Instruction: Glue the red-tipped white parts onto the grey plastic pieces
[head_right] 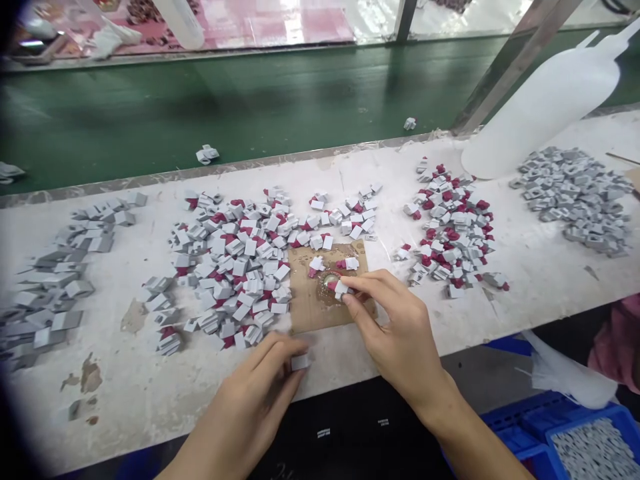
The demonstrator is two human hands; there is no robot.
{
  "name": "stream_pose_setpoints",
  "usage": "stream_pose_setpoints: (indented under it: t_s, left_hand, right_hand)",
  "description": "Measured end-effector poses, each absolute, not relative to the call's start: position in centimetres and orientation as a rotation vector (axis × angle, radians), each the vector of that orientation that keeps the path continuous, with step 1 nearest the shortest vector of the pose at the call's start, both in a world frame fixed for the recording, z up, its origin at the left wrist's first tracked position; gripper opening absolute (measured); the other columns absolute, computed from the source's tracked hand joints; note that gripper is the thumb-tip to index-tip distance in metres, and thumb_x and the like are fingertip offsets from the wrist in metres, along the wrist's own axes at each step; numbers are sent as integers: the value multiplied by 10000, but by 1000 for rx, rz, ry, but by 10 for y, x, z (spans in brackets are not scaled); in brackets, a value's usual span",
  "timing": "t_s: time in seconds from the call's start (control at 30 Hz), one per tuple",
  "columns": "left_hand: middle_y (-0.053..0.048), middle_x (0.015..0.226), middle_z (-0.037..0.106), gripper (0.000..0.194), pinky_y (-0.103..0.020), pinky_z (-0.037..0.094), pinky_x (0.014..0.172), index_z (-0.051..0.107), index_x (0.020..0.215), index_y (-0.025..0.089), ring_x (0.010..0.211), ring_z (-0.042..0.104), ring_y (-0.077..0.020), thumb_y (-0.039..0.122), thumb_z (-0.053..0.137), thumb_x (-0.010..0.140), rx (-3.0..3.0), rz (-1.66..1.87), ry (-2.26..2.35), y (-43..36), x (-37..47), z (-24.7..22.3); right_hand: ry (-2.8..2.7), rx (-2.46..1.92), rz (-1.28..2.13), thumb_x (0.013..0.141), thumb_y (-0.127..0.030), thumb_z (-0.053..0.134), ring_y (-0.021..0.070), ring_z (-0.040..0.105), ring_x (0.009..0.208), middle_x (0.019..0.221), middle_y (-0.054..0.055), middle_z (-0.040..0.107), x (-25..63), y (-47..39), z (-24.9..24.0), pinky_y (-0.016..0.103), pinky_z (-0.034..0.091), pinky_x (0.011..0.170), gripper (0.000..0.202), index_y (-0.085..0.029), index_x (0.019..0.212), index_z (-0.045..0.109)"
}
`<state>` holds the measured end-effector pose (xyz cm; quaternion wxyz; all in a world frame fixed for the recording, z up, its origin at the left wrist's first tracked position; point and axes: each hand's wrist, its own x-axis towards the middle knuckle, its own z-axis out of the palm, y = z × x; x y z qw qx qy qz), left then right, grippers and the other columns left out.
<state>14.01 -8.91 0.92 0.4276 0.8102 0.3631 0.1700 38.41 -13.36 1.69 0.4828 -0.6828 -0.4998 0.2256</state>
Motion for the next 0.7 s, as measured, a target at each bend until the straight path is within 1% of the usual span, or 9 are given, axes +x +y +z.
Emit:
stream_pose_setpoints:
  t_s: [0.07,0.17,0.27,0.33,0.4,0.5,0.6,0.7]
  left_hand:
    - [-19,1102,796,258,-280,690,779,765,1233,317,874,817,-175,122,655,1103,1899,482,906,-81,145,17]
    - [-5,1070,843,145,-274,729,857,821,1157,322,940,858,-183,204,788,1080,1557,570,939,-63,158,30]
    - [-11,1081,885,73,-284,755,923,854,1107,298,1012,894,-202,271,893,1051,1222,631,895,-47,177,38]
    - [-26,1121,909,83,-306,763,974,869,1110,279,1073,904,-219,254,912,1044,1112,658,826,-40,190,40]
    - [-39,1144,924,88,-325,770,992,878,1120,267,1101,909,-231,225,906,1048,1060,668,772,-37,199,39]
    - [-51,1135,930,77,-334,780,977,885,1116,253,1091,915,-242,228,910,1048,1035,661,742,-36,206,37]
    - [-55,1146,924,75,-328,777,995,891,1118,244,1106,913,-243,238,913,1046,1061,655,729,-36,206,36]
    - [-34,1106,907,75,-292,768,988,897,1115,249,1091,908,-221,227,910,1044,1125,652,719,-33,202,36]
  right_hand:
    - [-1133,-1634,604,1092,-248,830,270,850,1053,1142,33,891,385,-134,17,390,722,863,188,-369,1203,922]
    - [-915,-1501,726,1089,-293,869,249,850,1077,1153,14,887,386,-134,16,367,734,905,186,-412,1213,939]
    - [-756,-1319,945,1098,-366,886,280,876,1165,1245,23,911,385,-132,16,438,751,1028,187,-425,1266,942]
    - [-721,-1258,1058,1097,-396,892,298,882,1196,1257,37,917,383,-130,16,468,744,1078,170,-406,1256,952]
    - [-733,-1230,1079,1100,-391,891,274,879,1188,1216,31,912,381,-129,16,411,739,1064,154,-404,1238,960]
    - [-770,-1213,1058,1118,-360,872,226,865,1183,1197,12,895,380,-130,16,318,718,1033,178,-431,1259,955]
    - [-841,-1261,1024,1126,-307,853,206,851,1133,1171,22,886,381,-129,19,287,707,979,205,-417,1262,960]
    - [-920,-1296,1012,1100,-236,860,177,833,1032,1069,20,871,386,-125,25,254,693,908,222,-386,1218,974]
